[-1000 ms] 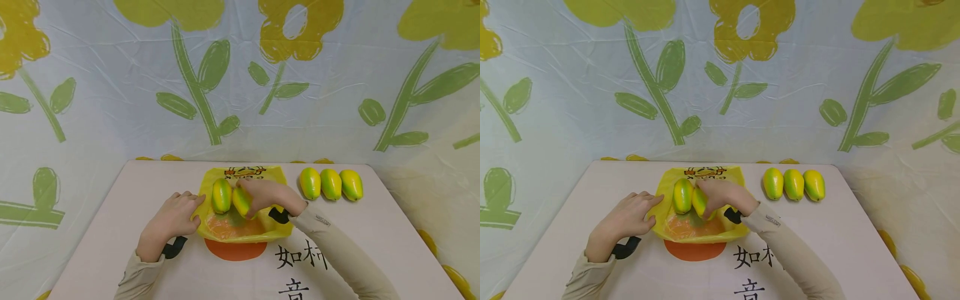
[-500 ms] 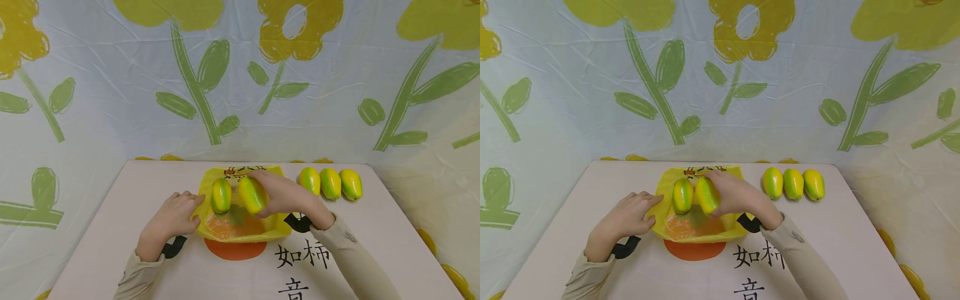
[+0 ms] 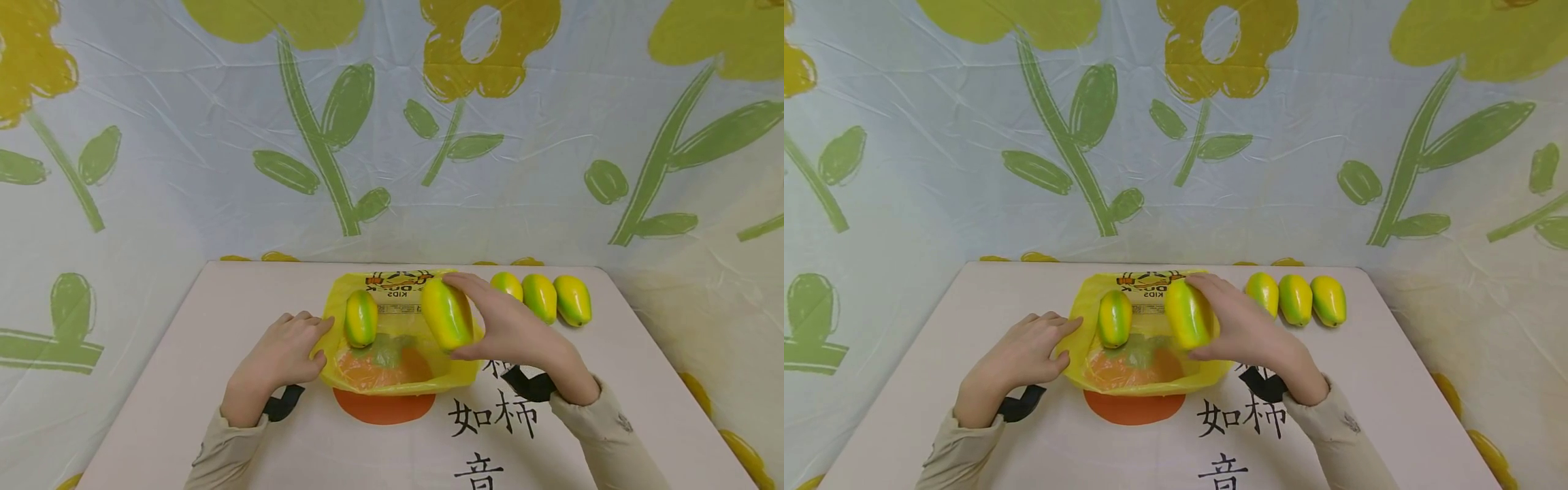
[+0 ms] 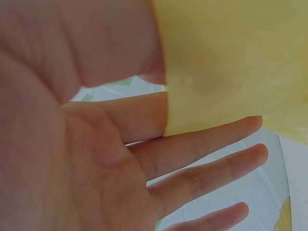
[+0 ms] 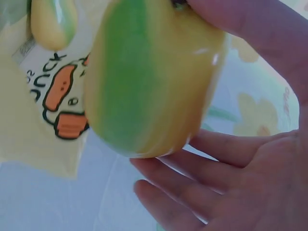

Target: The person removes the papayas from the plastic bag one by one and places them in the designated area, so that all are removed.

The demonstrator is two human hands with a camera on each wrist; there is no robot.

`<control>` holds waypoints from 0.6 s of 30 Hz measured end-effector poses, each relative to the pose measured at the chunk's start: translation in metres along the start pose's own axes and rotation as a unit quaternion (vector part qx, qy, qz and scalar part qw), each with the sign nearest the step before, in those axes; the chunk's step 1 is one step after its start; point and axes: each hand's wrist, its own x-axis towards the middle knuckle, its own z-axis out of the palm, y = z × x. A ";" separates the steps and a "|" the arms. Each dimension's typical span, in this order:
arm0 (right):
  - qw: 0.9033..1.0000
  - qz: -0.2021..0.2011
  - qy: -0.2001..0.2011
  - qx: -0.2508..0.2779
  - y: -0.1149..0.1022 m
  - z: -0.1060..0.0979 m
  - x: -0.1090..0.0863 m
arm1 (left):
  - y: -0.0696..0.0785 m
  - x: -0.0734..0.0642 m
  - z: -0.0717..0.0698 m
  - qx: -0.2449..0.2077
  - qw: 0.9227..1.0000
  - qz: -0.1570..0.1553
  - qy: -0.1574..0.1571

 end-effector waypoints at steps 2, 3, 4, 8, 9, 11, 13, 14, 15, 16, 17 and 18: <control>1.000 0.002 0.012 0.006 0.004 -0.004 -0.007 | 0.000 0.000 0.000 -0.001 1.000 0.000 -0.001; 1.000 0.003 0.018 0.008 0.006 -0.006 -0.010 | 0.000 0.000 0.000 -0.001 1.000 0.000 -0.001; 1.000 0.002 0.025 0.010 0.009 -0.007 -0.014 | 0.001 0.000 0.000 -0.002 1.000 0.000 -0.001; 0.998 -0.011 0.063 0.013 0.020 -0.015 -0.029 | 0.001 0.000 0.000 -0.003 1.000 -0.001 -0.002; 0.997 -0.014 0.072 0.010 0.023 -0.016 -0.033 | 0.001 0.000 0.000 -0.002 1.000 0.000 -0.003; 0.996 -0.017 0.089 0.007 0.029 -0.019 -0.040 | 0.001 0.000 0.000 -0.001 1.000 -0.001 -0.003; 0.994 -0.019 0.106 0.003 0.034 -0.022 -0.047 | 0.000 0.000 0.000 0.000 1.000 0.000 -0.004; 0.993 -0.019 0.113 0.003 0.037 -0.023 -0.050 | 0.000 0.000 0.000 0.000 1.000 0.000 -0.005; 0.993 -0.018 0.121 0.004 0.039 -0.023 -0.053 | 0.000 0.000 0.000 0.000 1.000 0.000 -0.005; 0.992 -0.017 0.128 0.006 0.042 -0.024 -0.056 | 0.000 0.000 0.000 0.000 1.000 0.000 -0.006; 0.991 -0.018 0.136 0.007 0.044 -0.025 -0.059 | 0.000 0.000 0.000 0.000 1.000 -0.001 -0.006; 0.989 -0.018 0.144 0.011 0.046 -0.025 -0.061 | 0.000 0.000 0.000 -0.001 1.000 0.000 -0.006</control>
